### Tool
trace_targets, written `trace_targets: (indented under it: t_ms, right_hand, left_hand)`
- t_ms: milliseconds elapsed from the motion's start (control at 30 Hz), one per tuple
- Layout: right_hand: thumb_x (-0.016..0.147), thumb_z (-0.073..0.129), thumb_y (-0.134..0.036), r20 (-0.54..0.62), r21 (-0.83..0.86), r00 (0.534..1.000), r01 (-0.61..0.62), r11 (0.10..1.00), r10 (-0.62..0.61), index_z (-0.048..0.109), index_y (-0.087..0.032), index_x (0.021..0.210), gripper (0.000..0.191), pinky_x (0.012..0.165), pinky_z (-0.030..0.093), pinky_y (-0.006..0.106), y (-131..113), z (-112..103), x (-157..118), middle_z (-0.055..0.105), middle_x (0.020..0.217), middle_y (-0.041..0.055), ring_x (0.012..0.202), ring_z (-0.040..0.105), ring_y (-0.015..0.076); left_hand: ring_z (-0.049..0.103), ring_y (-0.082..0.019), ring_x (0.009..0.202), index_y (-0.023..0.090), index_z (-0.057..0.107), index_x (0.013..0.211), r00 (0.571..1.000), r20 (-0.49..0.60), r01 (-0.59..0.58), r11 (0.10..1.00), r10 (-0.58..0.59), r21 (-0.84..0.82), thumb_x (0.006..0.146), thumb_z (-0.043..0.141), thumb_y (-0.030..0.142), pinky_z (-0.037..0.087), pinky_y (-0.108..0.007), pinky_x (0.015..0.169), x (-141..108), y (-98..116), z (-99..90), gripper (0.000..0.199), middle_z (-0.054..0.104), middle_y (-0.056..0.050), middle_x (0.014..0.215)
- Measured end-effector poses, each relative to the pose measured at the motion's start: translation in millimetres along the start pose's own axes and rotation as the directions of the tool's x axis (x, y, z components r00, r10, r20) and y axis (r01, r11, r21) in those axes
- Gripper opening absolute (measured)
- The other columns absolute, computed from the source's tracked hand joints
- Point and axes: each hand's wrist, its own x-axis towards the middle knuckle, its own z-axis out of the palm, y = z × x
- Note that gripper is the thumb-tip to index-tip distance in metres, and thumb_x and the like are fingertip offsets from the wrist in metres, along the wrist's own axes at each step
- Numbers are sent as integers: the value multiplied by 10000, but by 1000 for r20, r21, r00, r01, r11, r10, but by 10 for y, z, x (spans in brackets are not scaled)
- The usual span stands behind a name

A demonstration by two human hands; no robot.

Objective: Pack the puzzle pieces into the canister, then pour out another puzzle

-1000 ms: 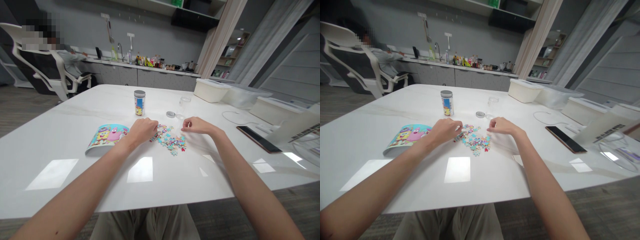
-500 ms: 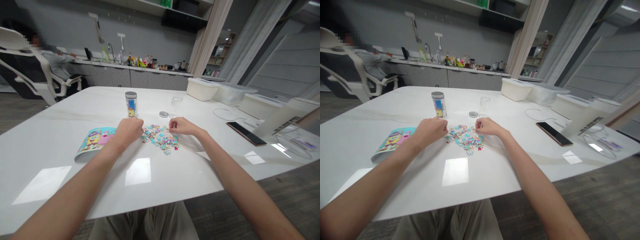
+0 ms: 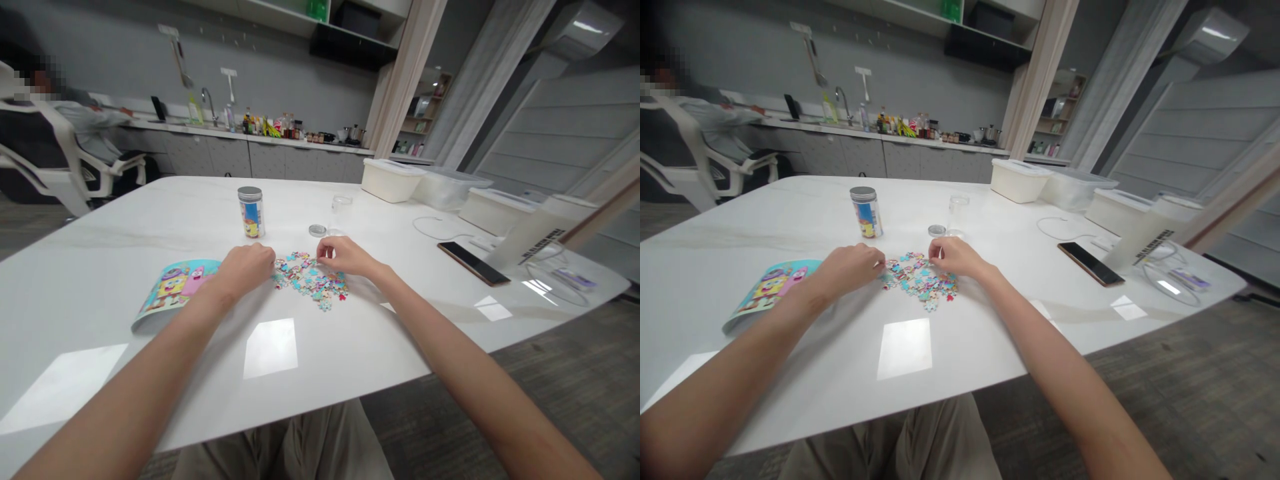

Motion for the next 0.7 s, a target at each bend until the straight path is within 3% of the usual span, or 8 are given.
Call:
trace_targets:
  t_ms: [100, 300, 467, 567, 700]
  right_hand:
    - [745, 604, -102, -5, -18, 1000, 12, 1000, -12, 648, -155, 773, 74, 656, 397, 227, -31, 18, 2, 639, 726, -3, 665, 552, 100]
    - [761, 595, -107, -54, 34, 994, 102, 994, -100, 634, -153, 780, 63, 645, 408, 230, -105, 76, 3, 641, 754, 9, 668, 558, 103]
    - [792, 605, -165, -53, 183, 989, 147, 972, -140, 634, -165, 815, 38, 650, 444, 232, -185, 112, 6, 657, 791, 9, 698, 574, 108]
    - [818, 600, -183, -46, 180, 989, 146, 973, -140, 636, -169, 922, 111, 700, 472, 254, -187, 124, 7, 668, 866, 24, 758, 597, 124]
    - [868, 565, -189, -10, -4, 975, 224, 975, -224, 653, -159, 1000, 162, 862, 469, 327, -133, 142, -6, 648, 1004, 83, 939, 597, 176]
  left_hand:
    - [684, -269, 829, 179, 728, 937, 999, -25, -37, 999, 36, -17, 900, 400, 263, 472, -323, 700, 18, 18, 34, 341, 713, -149, 914]
    - [685, -258, 790, 238, 643, 1190, 980, -173, -113, 991, 99, -76, 932, 433, 397, 457, -308, 668, 31, 84, 75, 368, 724, -108, 857]
    - [670, -229, 682, 211, 706, 1022, 952, -217, -245, 964, 218, -104, 950, 385, 351, 432, -286, 619, 17, 156, 49, 358, 705, -96, 723]
    - [674, -246, 692, 200, 726, 927, 957, -231, -196, 977, 173, -79, 936, 369, 300, 426, -297, 607, 20, 170, 23, 371, 711, -111, 734]
    - [687, -276, 768, 200, 740, 928, 974, -216, -77, 995, 62, -60, 900, 407, 253, 437, -314, 625, 41, 159, 31, 338, 727, -127, 804]
